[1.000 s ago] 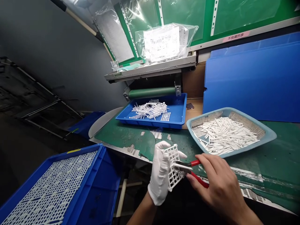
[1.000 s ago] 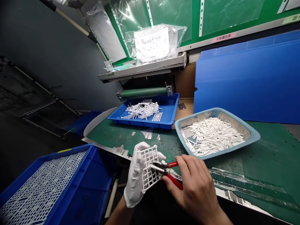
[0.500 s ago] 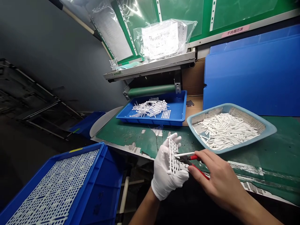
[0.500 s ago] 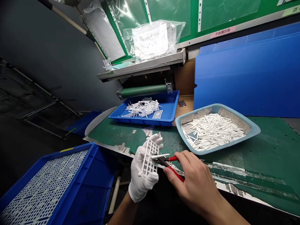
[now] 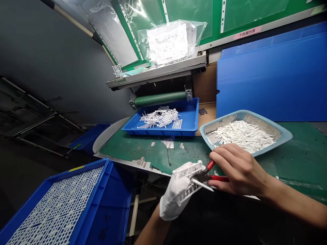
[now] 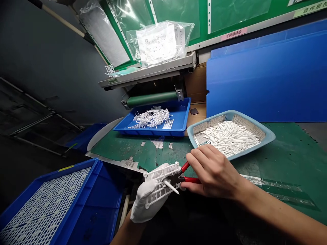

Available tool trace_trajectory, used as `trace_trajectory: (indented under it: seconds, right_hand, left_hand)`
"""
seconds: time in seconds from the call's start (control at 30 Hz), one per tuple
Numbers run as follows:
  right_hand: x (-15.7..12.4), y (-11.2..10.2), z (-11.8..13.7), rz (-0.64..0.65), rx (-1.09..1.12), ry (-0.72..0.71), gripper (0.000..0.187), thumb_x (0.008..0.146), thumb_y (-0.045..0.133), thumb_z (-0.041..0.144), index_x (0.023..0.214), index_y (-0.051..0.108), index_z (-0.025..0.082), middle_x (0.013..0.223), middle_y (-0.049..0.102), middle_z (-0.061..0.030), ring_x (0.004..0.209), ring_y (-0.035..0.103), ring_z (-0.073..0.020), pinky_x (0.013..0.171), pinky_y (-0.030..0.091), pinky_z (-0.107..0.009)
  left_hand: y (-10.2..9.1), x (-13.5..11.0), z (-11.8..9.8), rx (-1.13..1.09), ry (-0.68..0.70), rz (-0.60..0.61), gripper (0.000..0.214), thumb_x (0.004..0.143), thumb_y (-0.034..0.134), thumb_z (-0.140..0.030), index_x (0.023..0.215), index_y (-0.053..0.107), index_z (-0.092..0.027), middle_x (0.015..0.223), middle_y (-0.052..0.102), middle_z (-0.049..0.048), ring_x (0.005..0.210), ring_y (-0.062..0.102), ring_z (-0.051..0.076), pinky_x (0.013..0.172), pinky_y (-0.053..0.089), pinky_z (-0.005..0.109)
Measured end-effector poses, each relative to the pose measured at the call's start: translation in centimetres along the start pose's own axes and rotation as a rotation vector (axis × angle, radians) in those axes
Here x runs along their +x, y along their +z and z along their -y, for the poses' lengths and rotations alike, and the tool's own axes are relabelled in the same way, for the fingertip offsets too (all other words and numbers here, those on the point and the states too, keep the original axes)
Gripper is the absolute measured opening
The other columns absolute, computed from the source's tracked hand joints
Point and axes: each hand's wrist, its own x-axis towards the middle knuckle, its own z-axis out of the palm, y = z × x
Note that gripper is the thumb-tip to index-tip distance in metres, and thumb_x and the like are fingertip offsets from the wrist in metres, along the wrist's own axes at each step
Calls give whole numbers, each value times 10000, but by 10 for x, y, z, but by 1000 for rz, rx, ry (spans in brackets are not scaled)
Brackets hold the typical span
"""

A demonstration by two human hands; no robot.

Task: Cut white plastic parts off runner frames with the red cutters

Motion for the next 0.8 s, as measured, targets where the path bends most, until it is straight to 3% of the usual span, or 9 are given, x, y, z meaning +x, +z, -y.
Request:
trace_trajectory:
  seconds: [0.2,0.37,0.47,0.57,0.67,0.8]
  right_hand:
    - [-9,0,-6,40,-56,39,486,900,648,538,1039,596,75,999,623,-178,900,581,-319,763,468,-454]
    - [-10,-6,-20,75,-94,-38,537,914,605,596,1065,607,80,954,623,-154,897,577,-303,756,457,-434]
    - [-9,-8,-27,83,-111,-65,545,920,590,602,1065,608,78,944,620,-152,892,571,-300,759,453,-436]
    - [-11,-7,-31,93,-113,-83,570,913,600,606,1075,605,60,945,614,-153,902,567,-308,764,453,-439]
    - [-13,-7,-31,94,-121,-73,583,906,604,615,1069,607,55,936,608,-151,886,563,-304,760,448,-436]
    - [-15,-5,-29,84,-129,-26,558,903,596,620,1021,618,75,903,601,-140,840,547,-285,730,429,-420]
  left_hand:
    - [8,11,3,-109,-33,-26,364,815,718,-433,1094,665,-204,1228,677,107,1164,625,306,1010,472,444]
    - [11,21,-6,-108,-137,2,396,747,808,-413,937,550,-180,1076,688,82,1045,669,290,951,489,418]
    - [14,25,-7,7,-150,-12,401,799,751,-480,898,504,-180,920,668,65,893,688,269,828,516,384]
    - [21,27,-7,67,-147,-16,362,881,652,-481,1064,514,-202,953,658,58,826,683,236,782,515,370]
    - [30,27,-9,94,-149,-72,513,858,689,-434,1285,467,-256,1065,646,66,880,660,213,793,512,339]
    - [35,29,-10,103,-92,-87,569,793,745,-451,1269,512,-242,1126,623,81,941,630,220,788,513,312]
